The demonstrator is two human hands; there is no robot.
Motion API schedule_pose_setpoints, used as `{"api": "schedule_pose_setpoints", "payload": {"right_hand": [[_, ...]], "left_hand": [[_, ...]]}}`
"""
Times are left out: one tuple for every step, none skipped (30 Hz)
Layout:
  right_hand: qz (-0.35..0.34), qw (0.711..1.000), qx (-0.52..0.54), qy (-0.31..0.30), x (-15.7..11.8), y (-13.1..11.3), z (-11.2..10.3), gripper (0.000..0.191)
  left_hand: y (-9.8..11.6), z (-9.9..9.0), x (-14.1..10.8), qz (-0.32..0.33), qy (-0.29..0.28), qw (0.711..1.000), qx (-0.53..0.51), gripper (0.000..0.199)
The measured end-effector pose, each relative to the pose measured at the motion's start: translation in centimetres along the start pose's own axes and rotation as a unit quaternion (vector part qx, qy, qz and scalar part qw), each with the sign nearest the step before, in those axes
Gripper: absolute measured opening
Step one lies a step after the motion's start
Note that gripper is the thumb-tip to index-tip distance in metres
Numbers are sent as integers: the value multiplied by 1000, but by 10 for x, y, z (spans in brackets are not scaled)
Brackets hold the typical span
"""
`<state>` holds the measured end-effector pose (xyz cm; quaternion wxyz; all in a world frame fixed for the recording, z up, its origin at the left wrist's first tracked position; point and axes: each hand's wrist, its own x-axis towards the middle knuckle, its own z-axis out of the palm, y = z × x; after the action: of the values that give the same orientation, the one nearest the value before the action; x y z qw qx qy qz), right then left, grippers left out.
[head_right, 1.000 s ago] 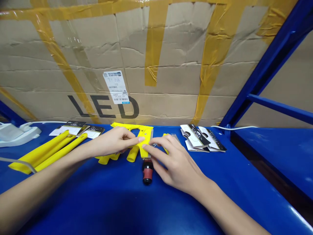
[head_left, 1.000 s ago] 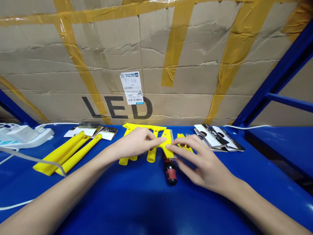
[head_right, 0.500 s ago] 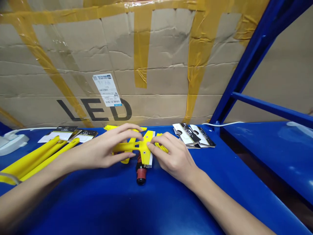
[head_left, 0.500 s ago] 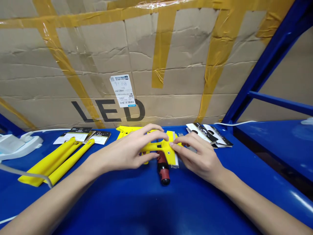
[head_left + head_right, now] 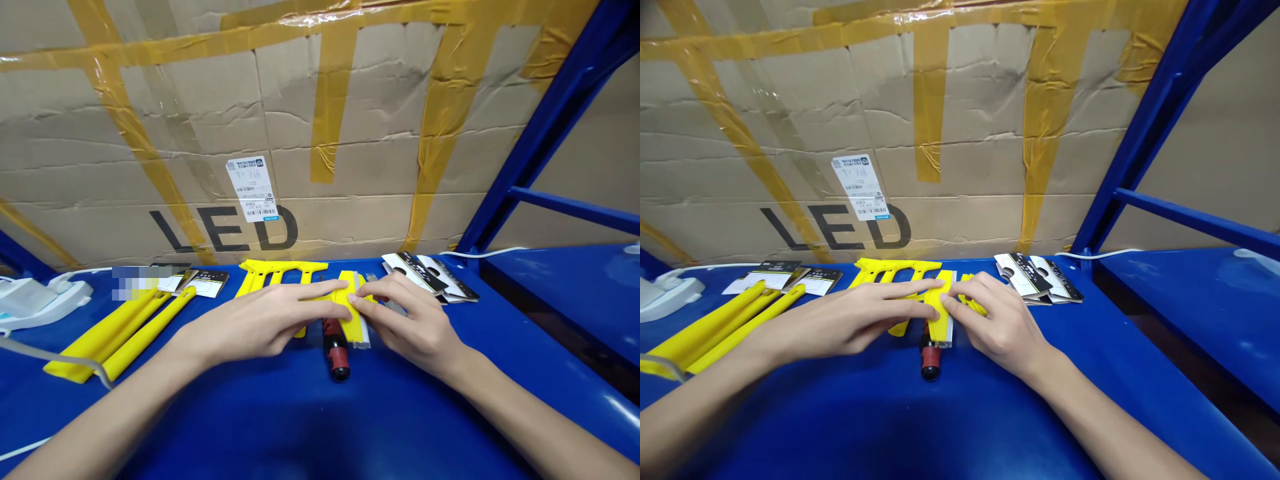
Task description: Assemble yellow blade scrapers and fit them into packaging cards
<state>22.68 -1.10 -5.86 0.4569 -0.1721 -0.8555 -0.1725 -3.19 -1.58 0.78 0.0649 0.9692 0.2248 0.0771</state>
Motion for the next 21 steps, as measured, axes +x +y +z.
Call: {"api": "schedule_pose_setpoints", "payload": {"right_hand": [[0, 1000, 2, 0, 0, 0, 0, 28], [0, 1000, 3, -1, 0, -1, 0, 28], [0, 1000, 5, 0, 0, -1, 0, 28], [1, 1000, 6, 0, 0, -1, 0, 28], [2, 1000, 8, 0, 0, -1, 1, 28], [4, 1000, 9, -2, -1, -1, 1, 27], [6, 1000, 9, -6, -2, -1, 1, 27], [8, 1000, 8, -10, -2, -1, 1, 26], [9, 1000, 7, -13, -3, -1, 2, 26], [11, 1000, 6, -15, -4, -1, 3, 25], [16, 1000, 6, -17, -4, -1, 3, 25], [27, 999, 9, -18, -4, -2, 4, 25], [46, 999, 14, -20, -3, -2, 5, 26], [72, 997, 21, -20, -3, -2, 6, 27], [105, 994, 28, -18, -2, -3, 6, 29], [141, 989, 34, -15, -2, -3, 7, 31], [174, 984, 39, -13, -2, -2, 8, 32], [199, 979, 42, -16, -3, -2, 8, 30], [214, 975, 43, -28, -4, -1, 9, 27], [219, 974, 42, -50, -5, -1, 10, 23], [215, 972, 38, -81, -6, 0, 11, 20]], "left_hand": [[0, 0, -1, -3, -1, 1000, 2, 57], [1, 0, -1, -5, -3, 1000, 2, 57], [1, 0, -2, -6, -4, 1000, 1, 57], [2, 0, -2, -8, -4, 1000, -1, 57], [2, 0, -2, -11, -4, 1000, -4, 57], [3, -1, -1, -14, -4, 1000, -9, 57], [3, 0, -1, -16, -5, 1000, -16, 56], [3, 0, 0, -16, -7, 999, -27, 56], [3, 0, 0, -15, -10, 999, -41, 56], [2, 1, 0, -14, -13, 998, -58, 57], [1, 1, 1, -13, -15, 997, -76, 57], [0, 2, 0, -18, -13, 995, -95, 55], [-2, 3, 0, -27, -6, 993, -113, 51], [-5, 3, -1, -41, 5, 990, -132, 45], [-8, 4, -2, -57, 22, 986, -154, 38], [-11, 4, -3, -77, 42, 979, -184, 33], [-15, 4, -5, -99, 63, 967, -226, 29], [-18, 4, -7, -122, 79, 948, -284, 27], [-22, 4, -8, -142, 89, 919, -356, 26], [-25, 4, -10, -157, 91, 883, -434, 25], [-28, 5, -11, -167, 87, 841, -508, 25]]}}
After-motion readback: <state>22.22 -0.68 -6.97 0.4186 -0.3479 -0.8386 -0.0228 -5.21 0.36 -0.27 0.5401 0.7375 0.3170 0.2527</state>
